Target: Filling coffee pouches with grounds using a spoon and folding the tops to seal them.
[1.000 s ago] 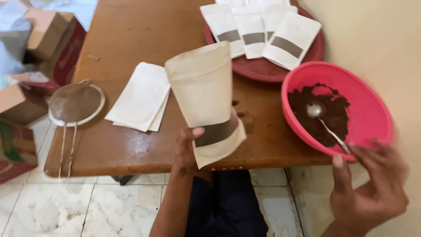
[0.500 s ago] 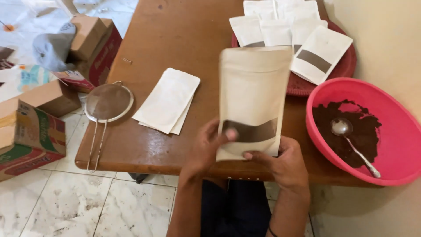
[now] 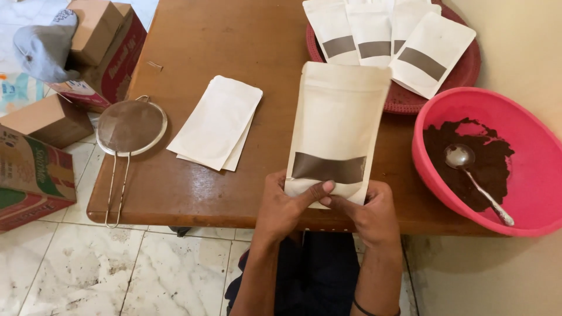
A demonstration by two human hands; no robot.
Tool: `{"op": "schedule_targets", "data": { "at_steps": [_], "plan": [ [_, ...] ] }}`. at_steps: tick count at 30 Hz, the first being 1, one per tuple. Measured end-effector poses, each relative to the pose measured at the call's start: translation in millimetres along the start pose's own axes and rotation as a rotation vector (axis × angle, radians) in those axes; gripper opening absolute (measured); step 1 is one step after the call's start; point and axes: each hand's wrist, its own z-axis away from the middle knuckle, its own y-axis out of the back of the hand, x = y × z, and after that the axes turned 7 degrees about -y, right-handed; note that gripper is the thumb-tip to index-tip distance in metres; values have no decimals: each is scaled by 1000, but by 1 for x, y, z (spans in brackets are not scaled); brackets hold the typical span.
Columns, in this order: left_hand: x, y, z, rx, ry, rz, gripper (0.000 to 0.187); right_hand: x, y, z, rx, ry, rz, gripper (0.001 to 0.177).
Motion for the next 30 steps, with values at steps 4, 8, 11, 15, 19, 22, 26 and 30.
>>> {"op": "schedule_targets", "data": {
  "at_steps": [4,8,11,15,19,22,26,30],
  "plan": [
    [0,0,-2,7,24,51,25,-2,3,0,-24,7,21,23],
    [17,-2,1,-11,-53,9,20,-9,-6,3,25,-16,3,29],
    [11,2,3,-7,-60,0,21,-9,-10,1,11,-1,-36,32],
    [14,3,9,-35,-71,-97,27,-6,-15,4,4,48,-81,29],
    [-3,13,4,51,-81,-50,23,-29,-25,10,8,41,-49,26],
    [11,5,9,44,-91,-24,21,-19,-19,9,47,31,-39,26],
    [23,-5,12,46,-75,-8,23,-6,-16,5,109,43,-80,29],
    [5,6,13,30,-77,-67,26,-11,-16,6,127,49,-133,27]
  ]
}}
